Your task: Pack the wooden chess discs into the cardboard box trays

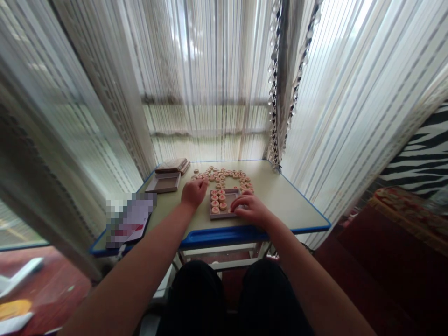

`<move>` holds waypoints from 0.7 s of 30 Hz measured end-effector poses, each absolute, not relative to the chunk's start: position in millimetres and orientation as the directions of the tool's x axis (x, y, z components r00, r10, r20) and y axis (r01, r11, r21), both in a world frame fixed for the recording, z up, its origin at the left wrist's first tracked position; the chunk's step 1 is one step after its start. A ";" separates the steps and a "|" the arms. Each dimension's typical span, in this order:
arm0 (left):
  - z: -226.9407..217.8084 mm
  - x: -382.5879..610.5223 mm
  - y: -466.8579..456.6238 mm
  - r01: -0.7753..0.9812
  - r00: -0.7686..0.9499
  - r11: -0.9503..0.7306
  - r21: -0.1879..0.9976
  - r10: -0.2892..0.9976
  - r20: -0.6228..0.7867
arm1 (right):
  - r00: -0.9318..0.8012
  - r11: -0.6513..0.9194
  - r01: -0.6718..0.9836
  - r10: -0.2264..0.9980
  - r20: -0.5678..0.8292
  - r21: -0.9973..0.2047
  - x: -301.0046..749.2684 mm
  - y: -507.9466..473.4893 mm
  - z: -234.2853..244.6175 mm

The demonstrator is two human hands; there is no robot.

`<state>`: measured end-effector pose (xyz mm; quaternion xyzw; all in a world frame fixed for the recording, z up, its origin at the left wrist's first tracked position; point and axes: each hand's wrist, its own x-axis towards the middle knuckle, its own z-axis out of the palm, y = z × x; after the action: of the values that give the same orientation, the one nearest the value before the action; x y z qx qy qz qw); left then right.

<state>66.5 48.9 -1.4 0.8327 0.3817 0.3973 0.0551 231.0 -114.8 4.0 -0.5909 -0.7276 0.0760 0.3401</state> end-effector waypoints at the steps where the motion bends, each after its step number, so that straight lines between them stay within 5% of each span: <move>1: -1.5 66.1 48.2 0.596 0.393 -0.702 0.388 0.677 0.622 | -0.079 0.302 0.809 0.906 0.416 -0.505 231.3 -115.8 4.6; 7: -1.8 65.9 47.2 0.623 0.391 -0.695 0.358 0.674 0.627 | -0.004 0.265 0.858 0.860 0.511 -0.439 233.0 -114.0 0.1; 21: -3.7 67.9 51.2 0.601 0.409 -0.715 0.356 0.658 0.633 | -0.004 0.239 0.875 0.872 0.489 -0.420 233.4 -113.5 -0.7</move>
<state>67.9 51.2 -3.7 0.8384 0.3755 0.3934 0.0359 233.4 -113.5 -0.7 -0.6167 -0.7086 -0.0021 0.3429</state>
